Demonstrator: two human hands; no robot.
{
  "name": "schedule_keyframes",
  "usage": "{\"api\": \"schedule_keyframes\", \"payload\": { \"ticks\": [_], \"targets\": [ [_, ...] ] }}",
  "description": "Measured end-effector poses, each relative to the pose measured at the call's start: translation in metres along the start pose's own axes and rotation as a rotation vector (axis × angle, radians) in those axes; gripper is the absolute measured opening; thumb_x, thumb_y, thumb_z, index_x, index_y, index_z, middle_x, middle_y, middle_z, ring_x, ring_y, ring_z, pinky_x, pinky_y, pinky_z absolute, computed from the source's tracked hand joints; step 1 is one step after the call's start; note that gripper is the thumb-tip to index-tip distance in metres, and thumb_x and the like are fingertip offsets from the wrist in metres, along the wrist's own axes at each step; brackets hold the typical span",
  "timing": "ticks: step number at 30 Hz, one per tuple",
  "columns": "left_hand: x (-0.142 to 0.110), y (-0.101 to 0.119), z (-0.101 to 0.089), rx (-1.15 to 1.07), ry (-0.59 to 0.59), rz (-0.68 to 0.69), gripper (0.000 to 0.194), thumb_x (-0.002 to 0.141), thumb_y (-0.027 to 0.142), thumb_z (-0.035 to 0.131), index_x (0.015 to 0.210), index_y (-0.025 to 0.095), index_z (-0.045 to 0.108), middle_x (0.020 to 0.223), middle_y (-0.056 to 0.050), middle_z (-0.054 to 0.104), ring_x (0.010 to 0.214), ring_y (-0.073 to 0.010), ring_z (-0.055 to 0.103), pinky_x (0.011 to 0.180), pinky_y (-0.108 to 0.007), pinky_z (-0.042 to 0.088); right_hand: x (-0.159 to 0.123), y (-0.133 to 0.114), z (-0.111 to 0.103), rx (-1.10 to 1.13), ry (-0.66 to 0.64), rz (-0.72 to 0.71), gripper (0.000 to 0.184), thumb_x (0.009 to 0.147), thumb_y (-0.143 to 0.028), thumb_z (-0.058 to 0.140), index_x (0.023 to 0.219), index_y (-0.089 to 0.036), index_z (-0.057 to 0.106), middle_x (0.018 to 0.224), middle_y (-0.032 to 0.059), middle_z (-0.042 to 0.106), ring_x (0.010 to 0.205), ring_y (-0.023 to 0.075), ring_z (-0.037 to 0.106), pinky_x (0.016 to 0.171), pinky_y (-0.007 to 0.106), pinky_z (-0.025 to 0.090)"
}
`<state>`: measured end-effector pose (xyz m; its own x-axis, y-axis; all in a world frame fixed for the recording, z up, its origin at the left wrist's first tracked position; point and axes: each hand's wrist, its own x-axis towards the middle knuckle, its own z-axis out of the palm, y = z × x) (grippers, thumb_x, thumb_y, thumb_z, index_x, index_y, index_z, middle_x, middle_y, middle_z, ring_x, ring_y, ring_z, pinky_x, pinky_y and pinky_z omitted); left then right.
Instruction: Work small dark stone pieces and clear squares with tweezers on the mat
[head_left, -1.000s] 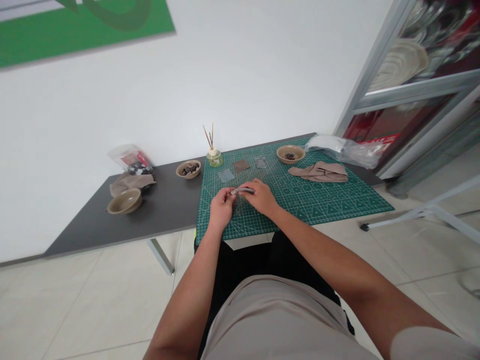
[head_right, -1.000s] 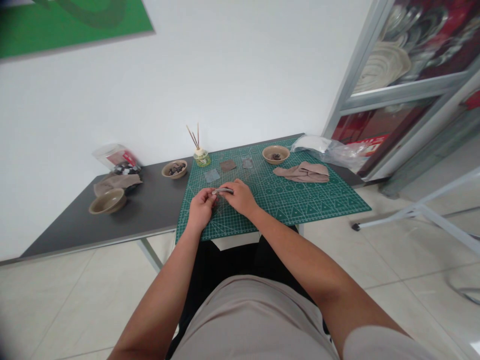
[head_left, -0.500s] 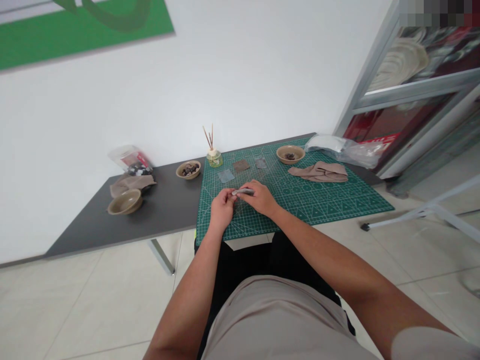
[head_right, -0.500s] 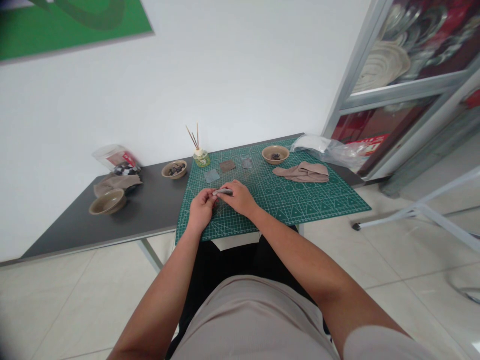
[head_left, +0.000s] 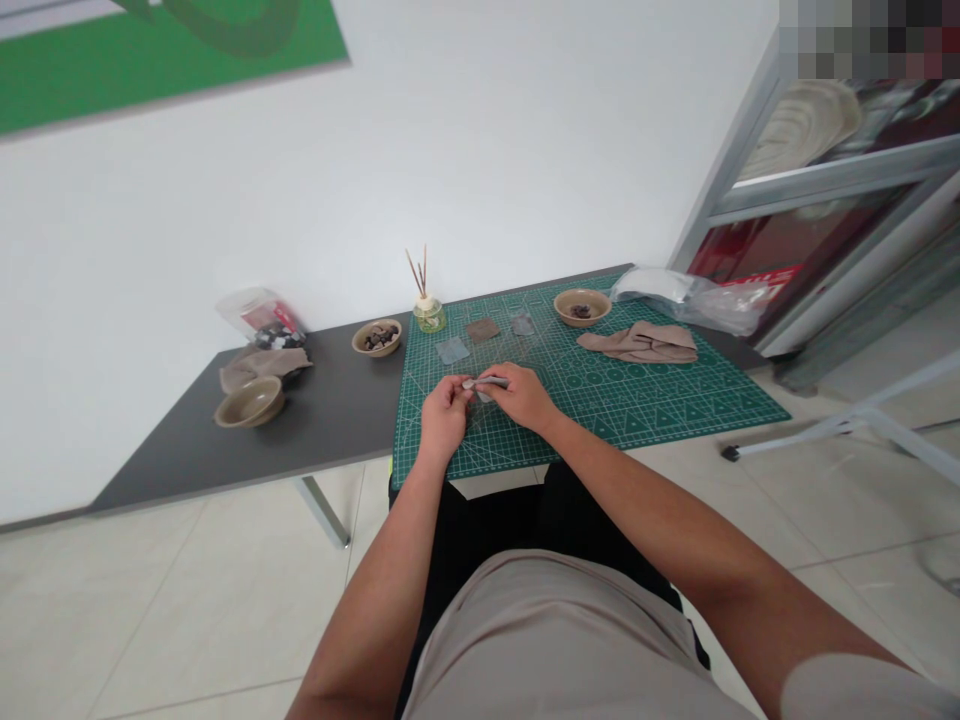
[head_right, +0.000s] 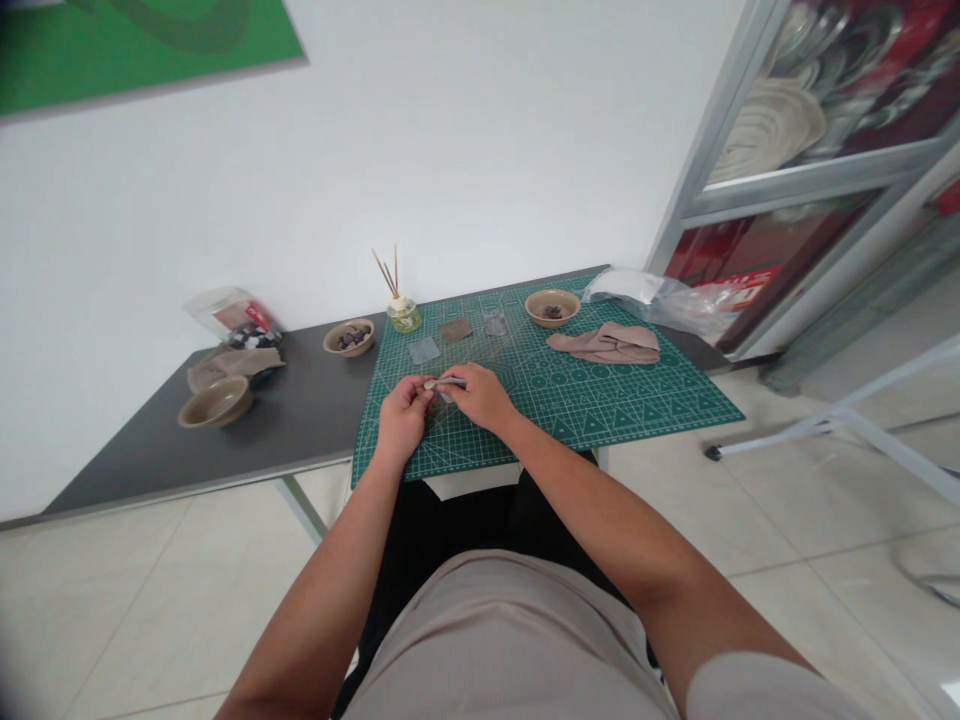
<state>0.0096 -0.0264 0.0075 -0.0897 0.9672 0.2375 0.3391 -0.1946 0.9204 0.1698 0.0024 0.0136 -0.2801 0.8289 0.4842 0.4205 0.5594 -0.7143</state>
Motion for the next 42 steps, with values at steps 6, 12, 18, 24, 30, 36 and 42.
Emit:
{"api": "schedule_keyframes", "payload": {
  "ticks": [6, 12, 18, 24, 30, 36, 42],
  "targets": [
    [-0.0013, 0.0054, -0.0011, 0.053, -0.006, -0.001, 0.016, 0.080, 0.019, 0.056, 0.092, 0.020, 0.066, 0.068, 0.003, 0.059, 0.058, -0.0126, 0.050, 0.058, -0.025, 0.040, -0.0001, -0.0017, 0.0000, 0.000, -0.004, 0.003, 0.007, 0.086, -0.026, 0.067, 0.087, -0.023, 0.073, 0.082, 0.0009, 0.071, 0.080, 0.0174, 0.062, 0.078, 0.030, 0.045],
    [-0.0010, 0.0061, -0.0023, 0.008, -0.033, -0.010, 0.018, 0.080, 0.020, 0.055, 0.095, 0.019, 0.066, 0.065, 0.003, 0.056, 0.059, -0.0121, 0.051, 0.059, -0.024, 0.041, 0.0000, -0.0013, -0.0001, -0.016, -0.009, 0.000, 0.008, 0.088, -0.026, 0.065, 0.088, -0.023, 0.073, 0.083, 0.0012, 0.071, 0.082, 0.0177, 0.062, 0.079, 0.030, 0.045],
    [0.0001, 0.0047, -0.0011, -0.037, -0.019, -0.019, 0.017, 0.079, 0.018, 0.056, 0.093, 0.018, 0.066, 0.065, 0.003, 0.057, 0.056, -0.0113, 0.050, 0.057, -0.023, 0.041, 0.0000, 0.0022, 0.0002, 0.008, -0.003, -0.010, 0.007, 0.087, -0.026, 0.066, 0.087, -0.025, 0.074, 0.082, 0.0000, 0.071, 0.082, 0.0173, 0.063, 0.078, 0.029, 0.045],
    [0.0005, 0.0002, -0.0019, -0.061, 0.002, -0.011, 0.019, 0.079, 0.020, 0.057, 0.096, 0.019, 0.066, 0.068, 0.003, 0.058, 0.057, -0.0110, 0.050, 0.057, -0.023, 0.041, -0.0006, 0.0050, 0.0016, 0.031, 0.033, -0.014, 0.006, 0.085, -0.025, 0.068, 0.088, -0.024, 0.074, 0.082, 0.0001, 0.071, 0.081, 0.0170, 0.064, 0.077, 0.029, 0.046],
    [0.0012, -0.0019, -0.0028, -0.047, -0.029, 0.010, 0.020, 0.079, 0.019, 0.057, 0.096, 0.019, 0.067, 0.065, 0.003, 0.055, 0.057, -0.0111, 0.051, 0.057, -0.023, 0.041, 0.0001, 0.0032, 0.0005, 0.034, 0.015, -0.017, 0.008, 0.086, -0.024, 0.067, 0.088, -0.025, 0.074, 0.085, 0.0001, 0.072, 0.083, 0.0175, 0.064, 0.079, 0.030, 0.046],
    [0.0001, 0.0002, -0.0021, -0.052, -0.022, 0.007, 0.019, 0.080, 0.020, 0.056, 0.096, 0.019, 0.067, 0.068, 0.002, 0.058, 0.058, -0.0112, 0.051, 0.057, -0.023, 0.042, -0.0006, -0.0014, -0.0012, 0.045, 0.008, -0.027, 0.008, 0.086, -0.024, 0.067, 0.090, -0.024, 0.074, 0.086, 0.0012, 0.073, 0.083, 0.0173, 0.064, 0.079, 0.030, 0.047],
    [-0.0010, 0.0040, -0.0034, -0.032, -0.035, 0.008, 0.017, 0.080, 0.019, 0.057, 0.093, 0.019, 0.067, 0.068, 0.002, 0.058, 0.058, -0.0112, 0.049, 0.057, -0.023, 0.041, -0.0016, -0.0035, -0.0027, 0.052, 0.001, -0.009, 0.011, 0.082, -0.030, 0.072, 0.090, -0.024, 0.074, 0.084, 0.0013, 0.071, 0.081, 0.0173, 0.064, 0.077, 0.030, 0.047]
  ]
}}
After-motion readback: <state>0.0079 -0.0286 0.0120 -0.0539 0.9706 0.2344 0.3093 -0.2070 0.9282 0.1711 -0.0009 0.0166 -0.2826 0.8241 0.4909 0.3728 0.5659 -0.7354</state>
